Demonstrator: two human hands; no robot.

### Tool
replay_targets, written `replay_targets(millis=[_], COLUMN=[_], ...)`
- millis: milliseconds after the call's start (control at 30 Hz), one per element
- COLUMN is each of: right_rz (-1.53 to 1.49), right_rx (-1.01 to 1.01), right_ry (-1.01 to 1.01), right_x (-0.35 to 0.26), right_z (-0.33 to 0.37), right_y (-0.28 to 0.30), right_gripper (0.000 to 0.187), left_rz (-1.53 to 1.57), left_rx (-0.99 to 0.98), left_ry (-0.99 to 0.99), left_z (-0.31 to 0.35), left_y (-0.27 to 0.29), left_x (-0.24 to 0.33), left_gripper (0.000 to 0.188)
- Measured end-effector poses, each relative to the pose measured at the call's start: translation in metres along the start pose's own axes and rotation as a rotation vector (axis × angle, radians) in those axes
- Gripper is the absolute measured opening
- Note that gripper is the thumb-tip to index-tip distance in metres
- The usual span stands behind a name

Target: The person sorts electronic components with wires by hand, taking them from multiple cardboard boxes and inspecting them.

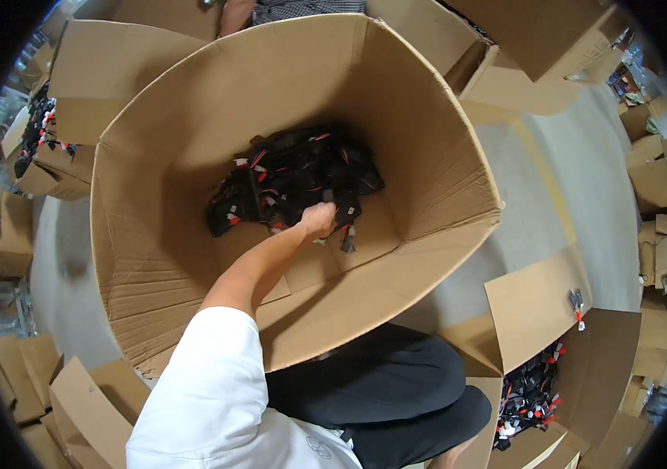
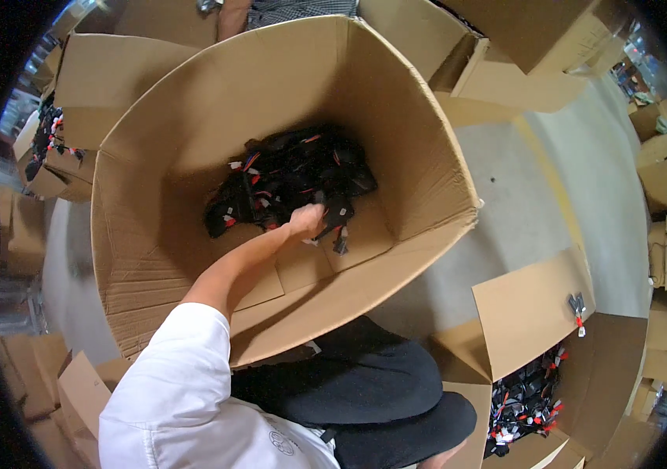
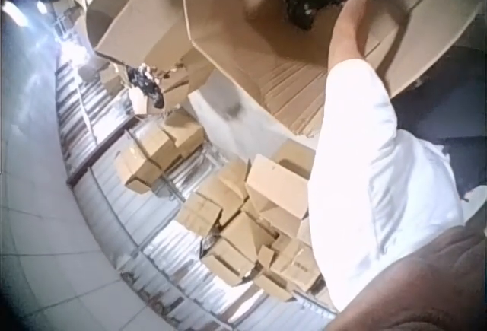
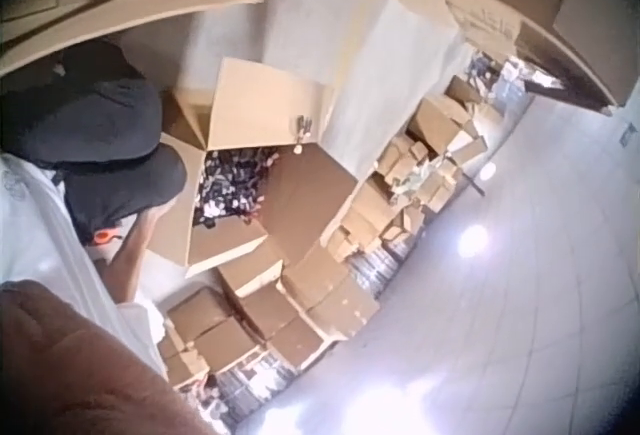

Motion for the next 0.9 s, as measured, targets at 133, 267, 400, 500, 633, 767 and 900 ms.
replay_targets(millis=[133,267,400,500,633,767,900], right_rz=[0.104,0.25,0.064,0.147,0.373,0.257,0.476], right_rx=[0.076,-0.04,-0.127,-0.349,-0.12,0.175,-0.21], right_ry=[0.073,0.163,0.374,0.902,1.692,1.917,1.85], right_x=[-0.025,-0.093,-0.247,-0.342,-0.404,-0.433,-0.436], right_z=[0.015,-0.029,-0.032,-0.006,0.034,0.031,0.036], right_y=[0.03,0.048,-0.007,-0.092,-0.151,-0.152,-0.175], right_gripper=[0.02,0.011,0.011,0.069,0.069,0.041,0.032], left_rz=[0.044,0.263,0.544,0.616,0.837,1.04,1.131], left_rx=[-0.252,-0.368,-0.426,-0.326,-0.308,-0.429,-0.531], left_ry=[-0.208,-0.408,-0.471,-0.603,-0.84,-0.964,-1.028], left_z=[0.025,0.066,0.131,0.179,0.211,0.221,0.189], left_y=[-0.008,0.092,0.239,0.319,0.379,0.395,0.365], left_x=[0.049,0.041,0.07,0.088,0.116,0.127,0.124], left_gripper=[0.028,0.03,0.027,0.027,0.025,0.026,0.033])
Point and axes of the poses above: each hand's wrist, its own z-axis away from the middle knuckle, its own y-axis out of the back of the hand, x = y × z, the point moved 6 cm from there along -z, towards the middle knuckle, and after that the axes turned 10 degrees about -z, right-handed, at the moved point
